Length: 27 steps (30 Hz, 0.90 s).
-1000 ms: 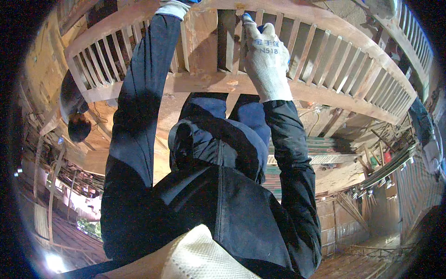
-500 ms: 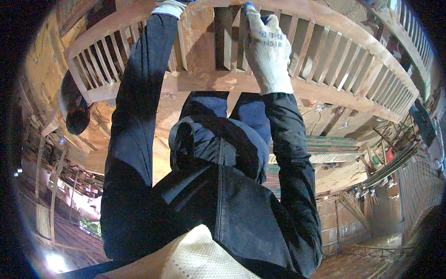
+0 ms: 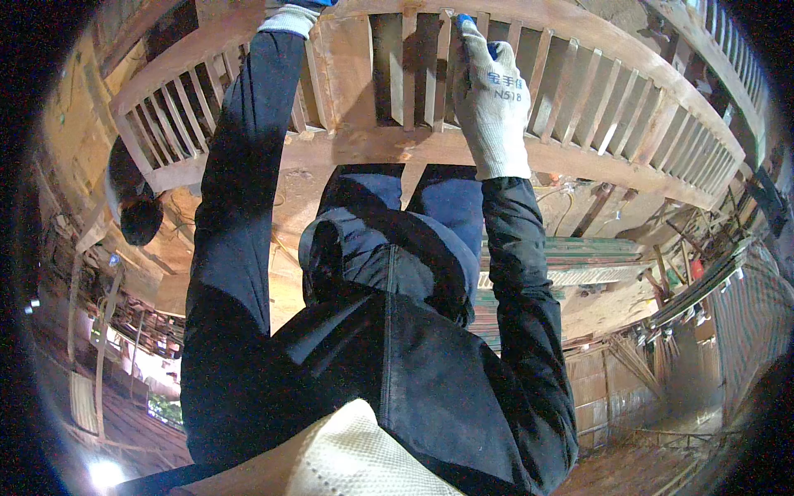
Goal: The person applies a brown finish to a wooden slatted structure using a brush. They repeatedly dip the brush into a small container and paint the top edge of the slats, moving along the structure.
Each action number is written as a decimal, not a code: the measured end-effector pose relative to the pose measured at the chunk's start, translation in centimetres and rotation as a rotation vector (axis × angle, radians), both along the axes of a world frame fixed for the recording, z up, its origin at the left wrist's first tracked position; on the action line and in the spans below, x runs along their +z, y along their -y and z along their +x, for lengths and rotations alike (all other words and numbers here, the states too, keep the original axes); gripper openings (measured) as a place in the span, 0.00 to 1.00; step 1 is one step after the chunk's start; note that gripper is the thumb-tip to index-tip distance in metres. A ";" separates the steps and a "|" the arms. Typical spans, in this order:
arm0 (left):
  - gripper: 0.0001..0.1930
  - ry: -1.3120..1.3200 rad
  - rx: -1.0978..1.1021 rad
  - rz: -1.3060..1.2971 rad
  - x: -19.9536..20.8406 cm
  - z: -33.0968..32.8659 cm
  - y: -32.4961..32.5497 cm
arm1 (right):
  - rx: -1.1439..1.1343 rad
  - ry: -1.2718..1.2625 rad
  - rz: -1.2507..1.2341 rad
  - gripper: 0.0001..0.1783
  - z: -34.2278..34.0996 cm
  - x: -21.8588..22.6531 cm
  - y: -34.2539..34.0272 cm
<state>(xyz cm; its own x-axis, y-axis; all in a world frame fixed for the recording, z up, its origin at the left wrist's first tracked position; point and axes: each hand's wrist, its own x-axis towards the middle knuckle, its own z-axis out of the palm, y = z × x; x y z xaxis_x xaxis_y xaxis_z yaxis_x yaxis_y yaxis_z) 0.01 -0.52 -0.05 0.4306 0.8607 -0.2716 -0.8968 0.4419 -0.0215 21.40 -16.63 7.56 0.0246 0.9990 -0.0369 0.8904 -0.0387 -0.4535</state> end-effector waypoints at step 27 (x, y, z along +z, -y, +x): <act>0.37 0.043 0.010 -0.014 0.5 0.3 -0.1 | 0.008 0.242 -0.122 0.21 -0.1 -0.3 0.0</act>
<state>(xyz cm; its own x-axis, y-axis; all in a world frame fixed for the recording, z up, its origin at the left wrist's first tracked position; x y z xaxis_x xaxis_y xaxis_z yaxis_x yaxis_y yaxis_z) 0.33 -0.43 0.46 0.4332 0.8615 -0.2648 -0.8995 0.4319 -0.0661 21.27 -16.60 7.23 0.0392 0.9877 -0.1513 0.9728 -0.0723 -0.2203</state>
